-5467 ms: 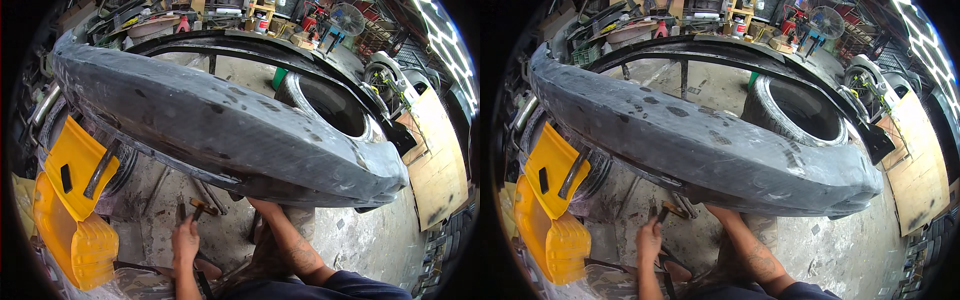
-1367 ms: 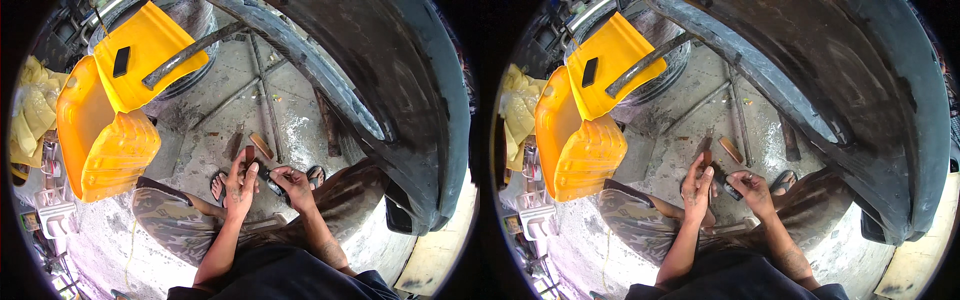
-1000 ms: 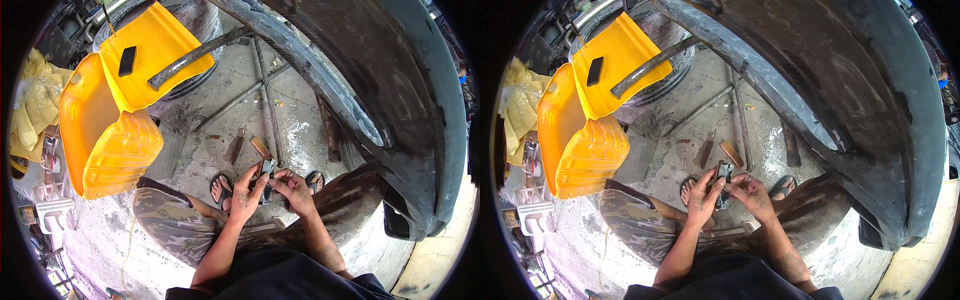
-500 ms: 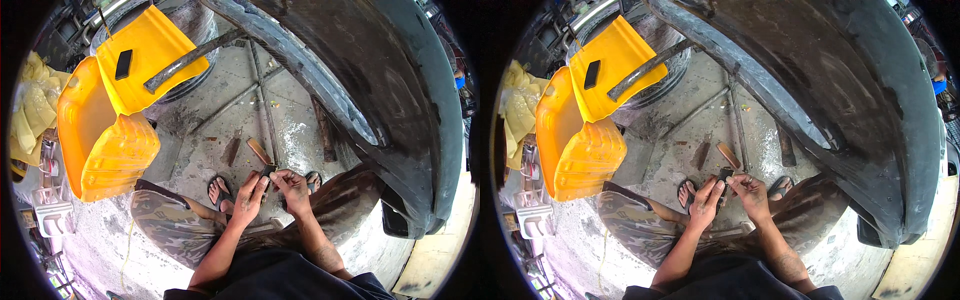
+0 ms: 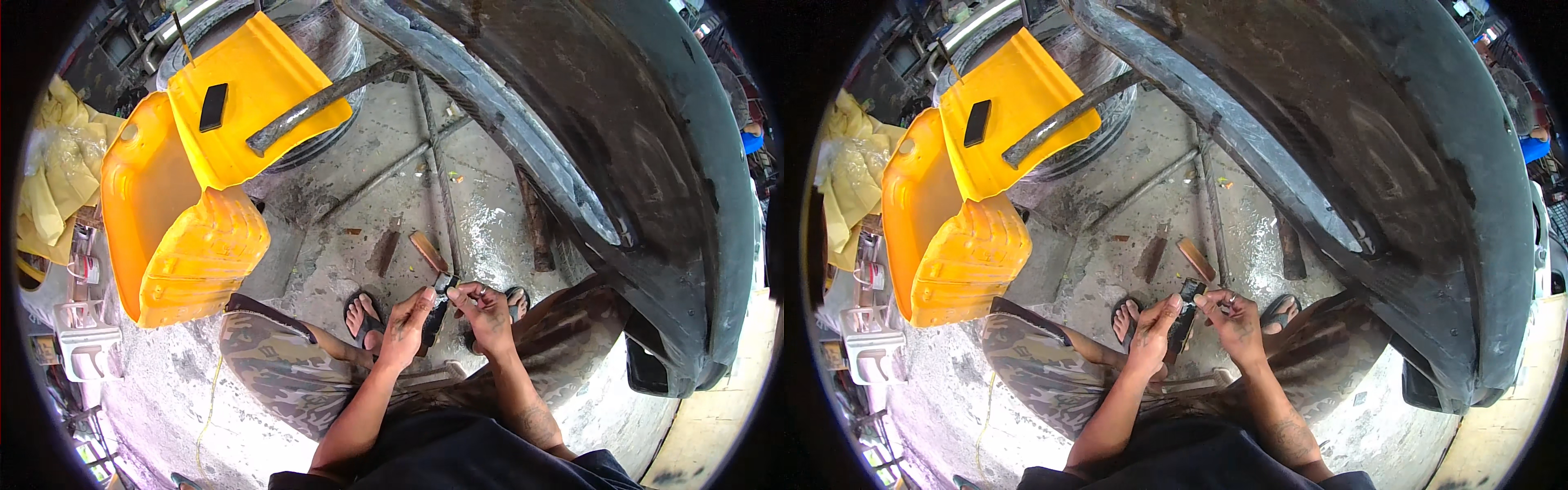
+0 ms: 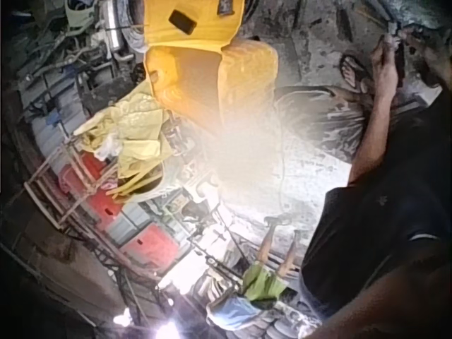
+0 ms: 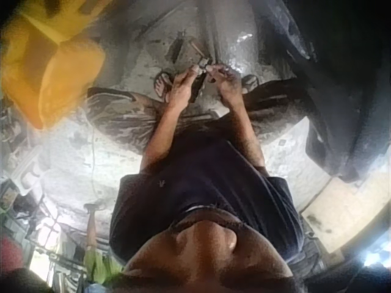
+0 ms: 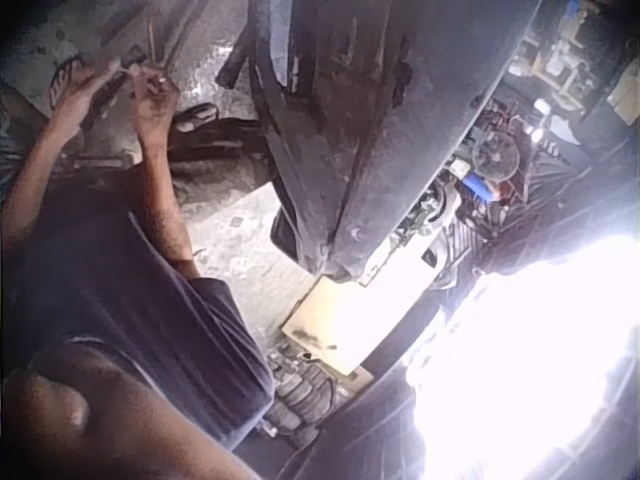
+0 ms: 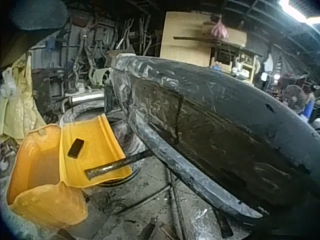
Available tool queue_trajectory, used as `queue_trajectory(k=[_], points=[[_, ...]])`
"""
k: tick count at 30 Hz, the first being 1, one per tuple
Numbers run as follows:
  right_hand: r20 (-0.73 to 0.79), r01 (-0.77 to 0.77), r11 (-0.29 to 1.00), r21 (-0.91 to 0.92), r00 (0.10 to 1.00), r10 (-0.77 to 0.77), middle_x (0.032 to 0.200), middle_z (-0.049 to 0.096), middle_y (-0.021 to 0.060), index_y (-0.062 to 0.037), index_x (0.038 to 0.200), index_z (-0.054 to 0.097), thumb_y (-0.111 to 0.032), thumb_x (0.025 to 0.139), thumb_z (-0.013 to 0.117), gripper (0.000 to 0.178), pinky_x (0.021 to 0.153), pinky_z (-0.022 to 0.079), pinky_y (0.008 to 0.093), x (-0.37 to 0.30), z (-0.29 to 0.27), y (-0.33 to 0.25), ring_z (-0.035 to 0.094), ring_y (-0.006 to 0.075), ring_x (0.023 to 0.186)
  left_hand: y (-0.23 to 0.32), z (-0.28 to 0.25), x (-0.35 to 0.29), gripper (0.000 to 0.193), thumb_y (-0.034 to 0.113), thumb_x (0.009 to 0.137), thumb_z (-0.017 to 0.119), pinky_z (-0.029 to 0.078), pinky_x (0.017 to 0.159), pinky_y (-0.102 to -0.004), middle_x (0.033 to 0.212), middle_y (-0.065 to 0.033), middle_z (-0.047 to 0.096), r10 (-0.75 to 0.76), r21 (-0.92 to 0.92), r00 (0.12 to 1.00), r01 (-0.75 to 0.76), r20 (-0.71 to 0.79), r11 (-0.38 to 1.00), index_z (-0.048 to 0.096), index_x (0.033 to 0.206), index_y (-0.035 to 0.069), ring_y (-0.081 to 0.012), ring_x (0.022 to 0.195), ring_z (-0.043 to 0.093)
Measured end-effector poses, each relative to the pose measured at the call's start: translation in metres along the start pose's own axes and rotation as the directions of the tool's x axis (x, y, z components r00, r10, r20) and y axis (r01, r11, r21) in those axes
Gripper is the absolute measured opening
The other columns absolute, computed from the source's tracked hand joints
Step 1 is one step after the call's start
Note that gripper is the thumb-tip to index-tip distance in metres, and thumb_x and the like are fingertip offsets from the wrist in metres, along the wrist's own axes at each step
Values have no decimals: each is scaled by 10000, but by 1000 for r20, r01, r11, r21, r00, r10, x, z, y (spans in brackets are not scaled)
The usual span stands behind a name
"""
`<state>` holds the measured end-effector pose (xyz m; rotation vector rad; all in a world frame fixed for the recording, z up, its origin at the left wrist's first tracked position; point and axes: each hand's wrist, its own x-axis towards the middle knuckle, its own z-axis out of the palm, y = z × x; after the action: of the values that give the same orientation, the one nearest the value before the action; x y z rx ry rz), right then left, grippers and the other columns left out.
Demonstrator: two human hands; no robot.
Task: Sanding and preparing a car bumper for repair in a workshop environment.
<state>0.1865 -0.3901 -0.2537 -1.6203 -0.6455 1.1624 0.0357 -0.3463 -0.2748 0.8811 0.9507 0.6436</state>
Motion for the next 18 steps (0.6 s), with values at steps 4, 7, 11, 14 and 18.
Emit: queue_trajectory(k=[4,7,11,14,18], points=[[6,-18,1000,19,1000,18,843,660,-3,-23,930,691,-209,880,749,201,633,473,234,1,0,1,576,64,713,-1,-1,1,413,357,1031,502,381,710,-260,751,-3,489,-39,-22,999,39,4,999,557,934,-41,-85,760,406],[31,-34,999,38,999,33,797,655,-15,-37,926,689,-198,879,748,178,634,469,233,1,-4,-2,582,62,708,7,-1,0,427,377,1025,512,415,658,-252,726,4,541,-54,-27,999,55,3,998,607,946,-32,-71,702,468],[73,-70,993,96,995,64,775,658,-13,-41,917,683,-210,880,746,183,603,468,232,1,-5,-7,592,70,693,11,-2,0,417,412,1015,516,432,513,-250,687,-13,592,-136,-116,985,148,106,982,647,962,20,-87,562,527],[63,-150,984,96,988,144,757,654,-7,-43,921,678,-224,879,747,199,568,459,227,-2,-3,-8,594,70,693,3,-4,-1,399,407,1021,502,431,483,-248,682,-18,601,-103,-127,988,118,116,985,653,979,40,-95,538,545],[62,-165,980,112,985,159,749,651,1,-47,918,676,-238,873,751,210,535,450,226,-4,-4,-1,591,77,666,7,2,-5,382,375,1038,473,443,513,-242,723,-15,628,-30,-100,993,41,111,994,660,1036,42,-103,574,582]])
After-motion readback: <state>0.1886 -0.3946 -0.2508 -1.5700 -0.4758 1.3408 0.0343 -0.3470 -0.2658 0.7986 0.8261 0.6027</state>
